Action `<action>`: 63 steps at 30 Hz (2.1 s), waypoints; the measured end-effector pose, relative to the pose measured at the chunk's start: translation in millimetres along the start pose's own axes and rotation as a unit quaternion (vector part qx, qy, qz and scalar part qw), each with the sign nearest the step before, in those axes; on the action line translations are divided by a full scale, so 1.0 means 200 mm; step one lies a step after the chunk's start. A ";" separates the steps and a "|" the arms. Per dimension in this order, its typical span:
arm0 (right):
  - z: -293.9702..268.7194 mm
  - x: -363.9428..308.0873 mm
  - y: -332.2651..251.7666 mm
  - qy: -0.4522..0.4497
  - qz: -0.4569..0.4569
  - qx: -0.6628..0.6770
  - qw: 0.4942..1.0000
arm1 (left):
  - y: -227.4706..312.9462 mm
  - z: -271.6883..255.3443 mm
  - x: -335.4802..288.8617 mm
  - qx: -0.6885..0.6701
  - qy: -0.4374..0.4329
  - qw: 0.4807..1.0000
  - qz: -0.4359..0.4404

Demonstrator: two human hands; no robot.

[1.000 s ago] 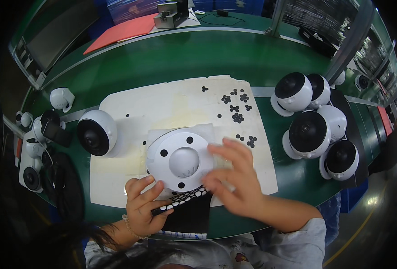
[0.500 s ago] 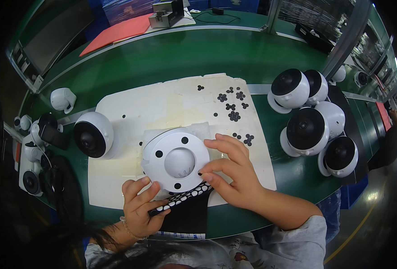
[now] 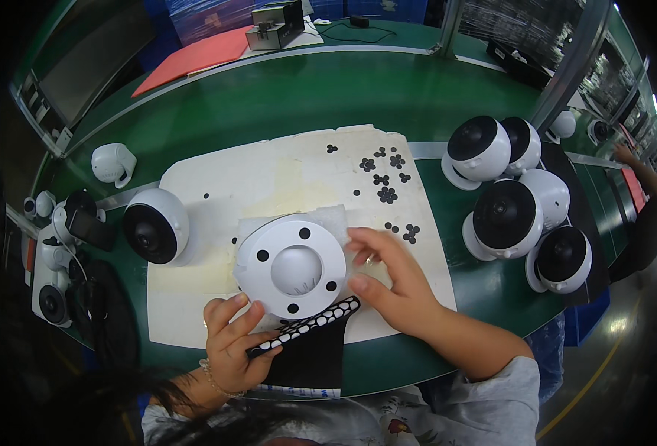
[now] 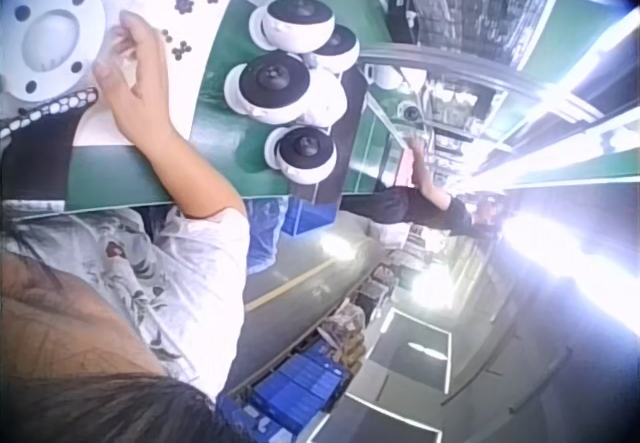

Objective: The person assembles white dome security cameras by hand. They repeatedly pick up a camera base, peel small black circular stickers from a sheet, and apply them to the base's mounting holes before placing the finished unit on the table.

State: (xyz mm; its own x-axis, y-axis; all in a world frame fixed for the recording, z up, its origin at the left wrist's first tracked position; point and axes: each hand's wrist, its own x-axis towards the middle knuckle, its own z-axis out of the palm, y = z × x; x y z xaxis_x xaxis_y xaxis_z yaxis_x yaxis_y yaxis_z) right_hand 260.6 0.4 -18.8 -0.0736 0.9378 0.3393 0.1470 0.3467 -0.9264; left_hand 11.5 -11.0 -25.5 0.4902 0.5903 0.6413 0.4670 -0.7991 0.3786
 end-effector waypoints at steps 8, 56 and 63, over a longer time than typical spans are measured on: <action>0.03 0.11 -0.06 -0.041 0.197 0.244 0.949 | -0.03 -0.02 0.00 -0.076 -0.021 0.997 0.019; 0.10 0.21 -0.16 -0.026 0.010 -0.067 0.997 | -0.01 -0.03 -0.03 -0.304 -0.049 0.948 -0.077; 0.05 0.01 -0.20 -0.105 -0.303 -0.252 0.913 | -0.03 -0.01 -0.09 -0.363 0.065 0.922 -0.118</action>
State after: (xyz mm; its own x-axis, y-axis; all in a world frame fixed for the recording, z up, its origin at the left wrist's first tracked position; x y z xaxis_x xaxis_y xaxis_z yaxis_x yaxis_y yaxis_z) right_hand 244.9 -11.2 17.2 -0.4723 0.5650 0.6765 0.4483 0.8148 -0.3675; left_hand -1.4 -17.5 -38.9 0.3231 0.7768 0.5405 -0.0900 -0.5434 0.8347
